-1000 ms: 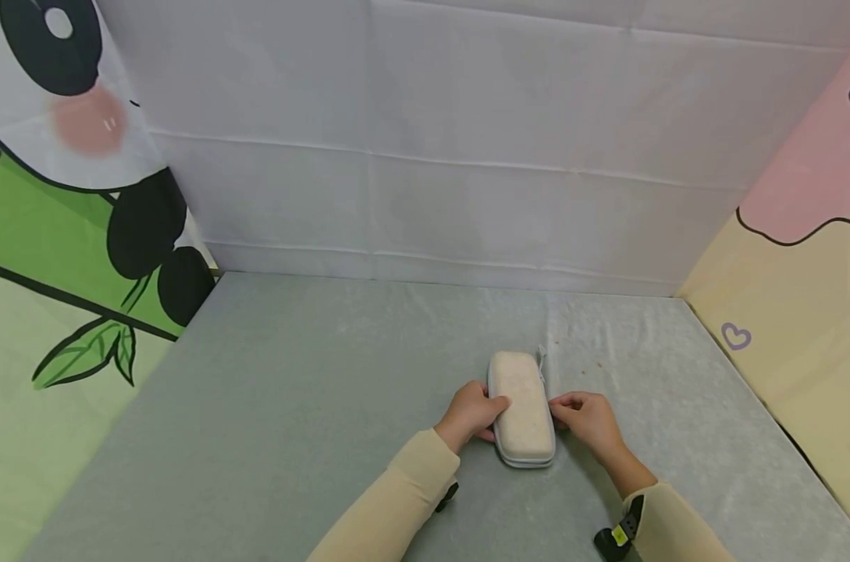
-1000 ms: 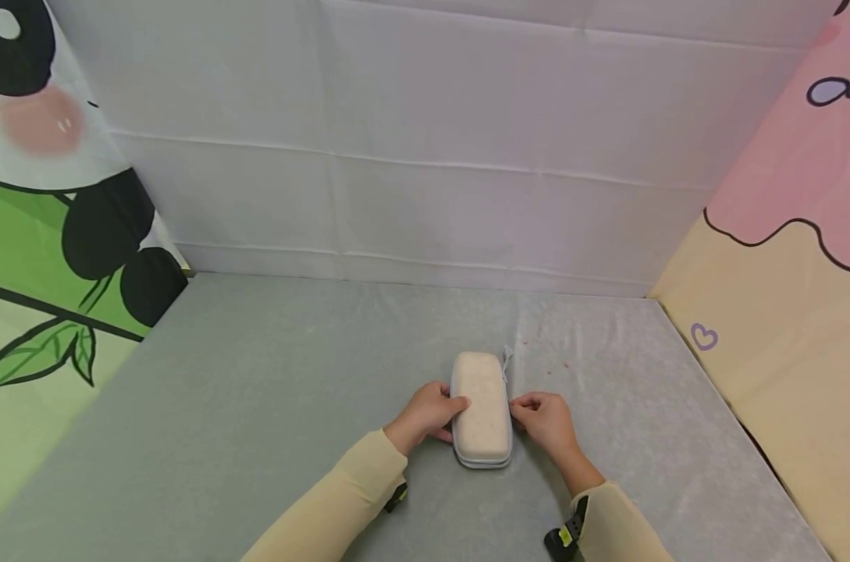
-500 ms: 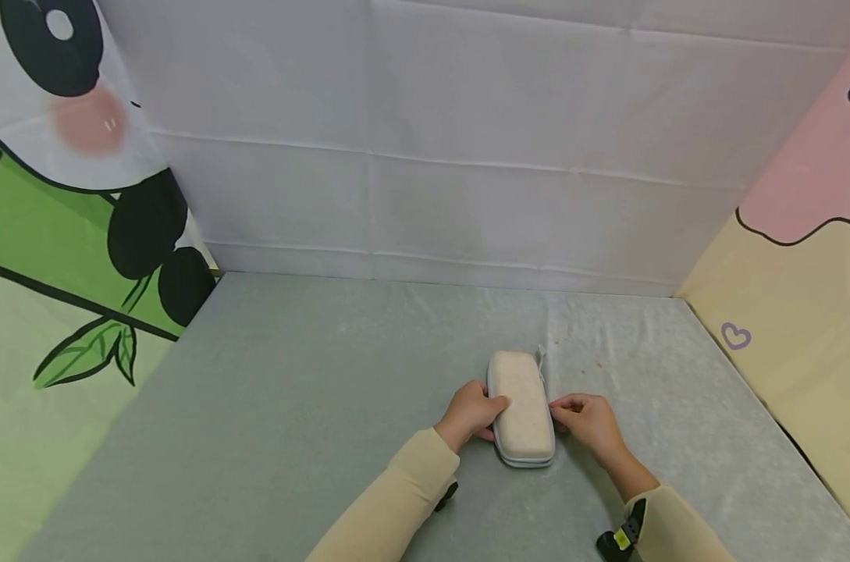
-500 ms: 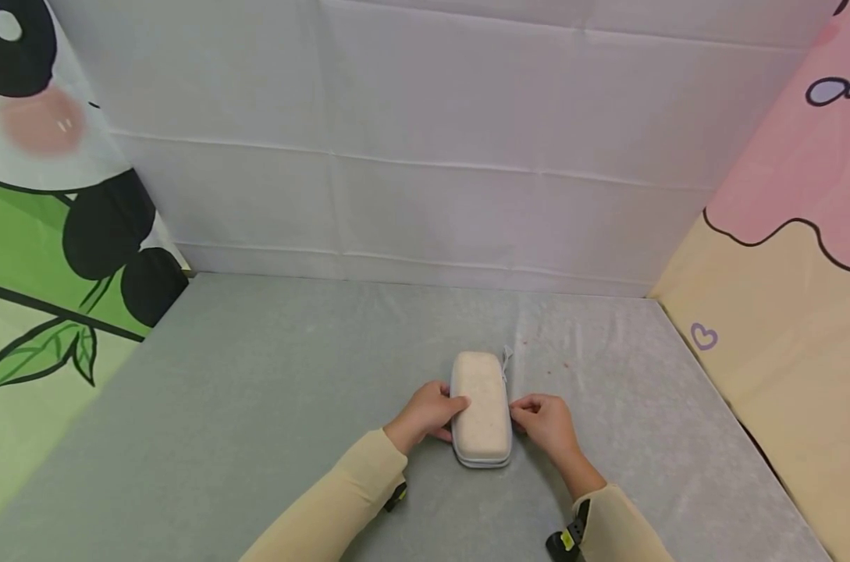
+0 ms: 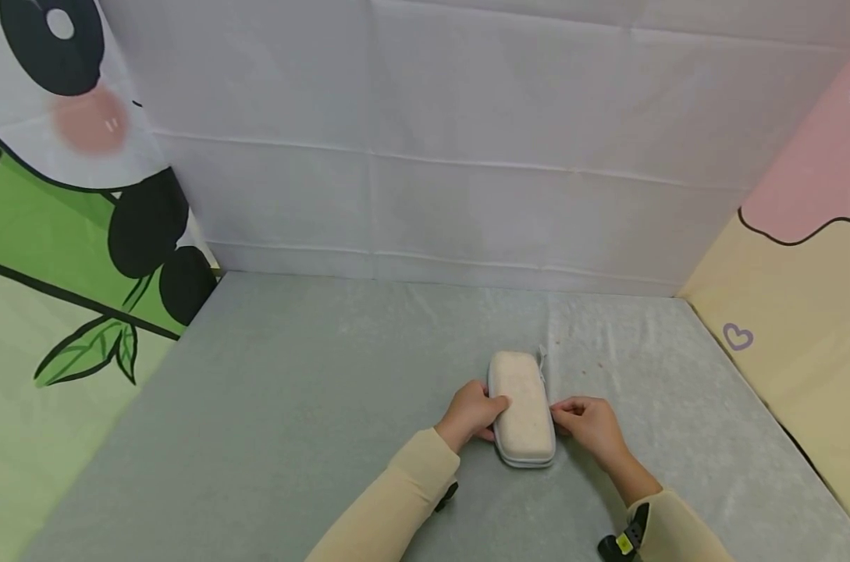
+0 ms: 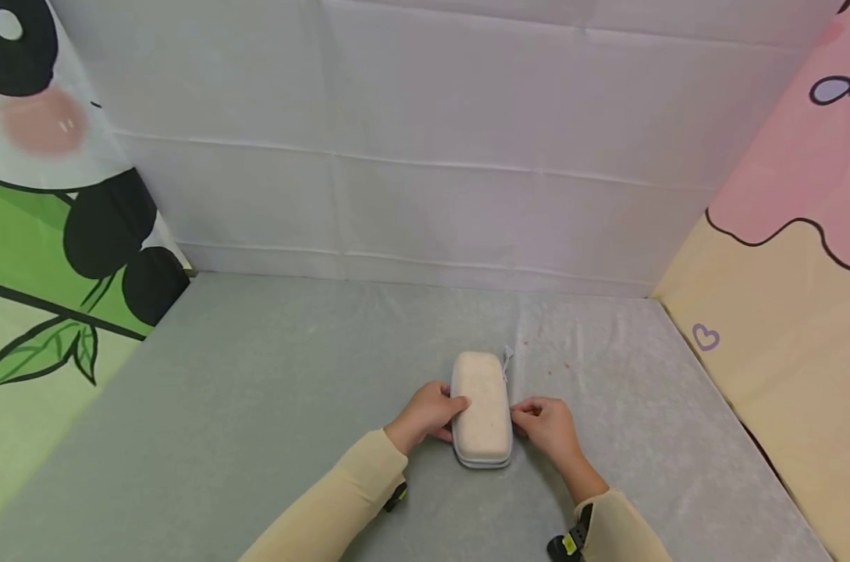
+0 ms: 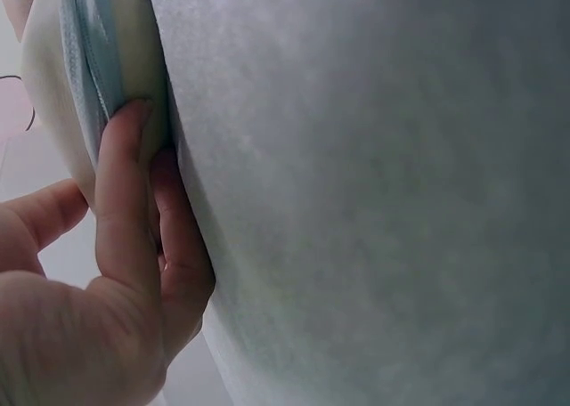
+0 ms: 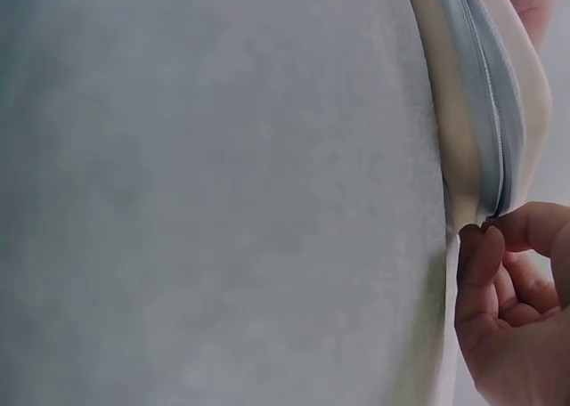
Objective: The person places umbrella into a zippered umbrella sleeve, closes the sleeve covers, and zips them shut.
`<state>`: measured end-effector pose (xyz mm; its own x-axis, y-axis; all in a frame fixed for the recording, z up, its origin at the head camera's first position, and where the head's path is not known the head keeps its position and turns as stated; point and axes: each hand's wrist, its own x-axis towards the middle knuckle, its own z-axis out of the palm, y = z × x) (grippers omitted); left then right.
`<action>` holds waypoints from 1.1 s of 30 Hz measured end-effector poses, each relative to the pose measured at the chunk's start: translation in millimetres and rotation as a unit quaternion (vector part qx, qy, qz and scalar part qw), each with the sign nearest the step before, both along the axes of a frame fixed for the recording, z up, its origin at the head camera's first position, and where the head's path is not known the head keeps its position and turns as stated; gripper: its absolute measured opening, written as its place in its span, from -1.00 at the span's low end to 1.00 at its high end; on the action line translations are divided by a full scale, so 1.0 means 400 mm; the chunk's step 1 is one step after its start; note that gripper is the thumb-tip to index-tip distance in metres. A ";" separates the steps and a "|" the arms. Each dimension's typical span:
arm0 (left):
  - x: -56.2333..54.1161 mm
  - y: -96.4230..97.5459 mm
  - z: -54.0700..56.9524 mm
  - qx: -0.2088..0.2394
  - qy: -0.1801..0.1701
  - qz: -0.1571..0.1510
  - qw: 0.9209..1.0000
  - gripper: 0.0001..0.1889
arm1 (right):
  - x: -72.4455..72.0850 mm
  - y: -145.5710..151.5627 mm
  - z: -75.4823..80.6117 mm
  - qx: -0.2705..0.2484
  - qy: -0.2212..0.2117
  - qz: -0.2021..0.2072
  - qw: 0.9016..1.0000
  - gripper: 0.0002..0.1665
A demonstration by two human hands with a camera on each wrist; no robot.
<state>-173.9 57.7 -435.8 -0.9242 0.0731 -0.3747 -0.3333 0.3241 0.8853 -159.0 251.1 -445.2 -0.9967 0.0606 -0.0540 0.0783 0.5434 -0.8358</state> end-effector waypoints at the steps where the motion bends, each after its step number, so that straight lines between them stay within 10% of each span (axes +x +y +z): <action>1: 0.000 0.000 0.000 -0.001 0.001 0.000 1.000 -0.72 | 0.000 0.000 -0.001 0.000 0.000 0.001 1.000 -0.88; 33: -0.014 0.006 0.008 0.002 0.005 -0.009 1.000 -0.76 | -0.001 0.016 0.000 -0.002 -0.014 0.008 1.000 -0.90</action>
<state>-179.6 60.0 -432.7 -0.9267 0.0913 -0.3644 -0.3180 0.3257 0.8904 -159.5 257.5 -445.1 -0.9956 0.0436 -0.0830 0.0934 0.5414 -0.8356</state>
